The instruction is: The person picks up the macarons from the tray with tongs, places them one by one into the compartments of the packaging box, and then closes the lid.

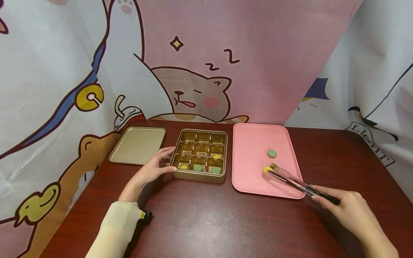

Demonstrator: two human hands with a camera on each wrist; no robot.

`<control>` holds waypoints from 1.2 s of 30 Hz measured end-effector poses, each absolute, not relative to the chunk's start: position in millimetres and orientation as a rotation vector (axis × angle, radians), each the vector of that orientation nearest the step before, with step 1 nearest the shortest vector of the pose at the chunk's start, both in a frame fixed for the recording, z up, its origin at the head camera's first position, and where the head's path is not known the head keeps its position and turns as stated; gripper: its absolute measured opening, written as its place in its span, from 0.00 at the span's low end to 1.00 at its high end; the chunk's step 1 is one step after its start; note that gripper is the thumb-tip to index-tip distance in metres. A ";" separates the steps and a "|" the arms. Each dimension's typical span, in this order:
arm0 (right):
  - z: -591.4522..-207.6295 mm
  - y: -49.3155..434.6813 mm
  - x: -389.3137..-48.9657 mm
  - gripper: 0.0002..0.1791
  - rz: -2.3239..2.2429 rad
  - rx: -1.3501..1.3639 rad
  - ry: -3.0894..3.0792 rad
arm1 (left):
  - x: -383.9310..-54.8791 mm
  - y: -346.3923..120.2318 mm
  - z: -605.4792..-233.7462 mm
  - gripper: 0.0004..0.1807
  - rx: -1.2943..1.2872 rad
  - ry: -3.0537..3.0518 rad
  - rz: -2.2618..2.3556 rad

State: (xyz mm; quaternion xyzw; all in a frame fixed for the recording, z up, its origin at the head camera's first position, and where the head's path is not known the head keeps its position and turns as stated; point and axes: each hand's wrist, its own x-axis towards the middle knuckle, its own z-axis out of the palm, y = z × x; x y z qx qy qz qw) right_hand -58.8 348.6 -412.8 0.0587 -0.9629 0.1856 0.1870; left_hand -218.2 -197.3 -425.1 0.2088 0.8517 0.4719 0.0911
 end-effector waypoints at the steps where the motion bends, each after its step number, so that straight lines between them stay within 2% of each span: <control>1: -412.3 348.0 -59.4 0.16 0.523 0.169 -2.707 | -218.0 -197.4 -425.2 0.41 0.626 2.527 1.409; 8: -407.6 342.2 -64.0 0.16 0.559 0.165 -2.718 | -217.3 -198.7 -428.3 0.41 0.702 2.567 1.404; 20: -397.5 328.6 -76.3 0.17 0.522 0.219 -2.702 | -216.3 -196.7 -424.1 0.41 0.619 2.516 1.414; 36: -392.1 298.5 -96.9 0.17 0.577 0.277 -2.615 | -218.2 -198.5 -424.9 0.40 0.643 2.517 1.410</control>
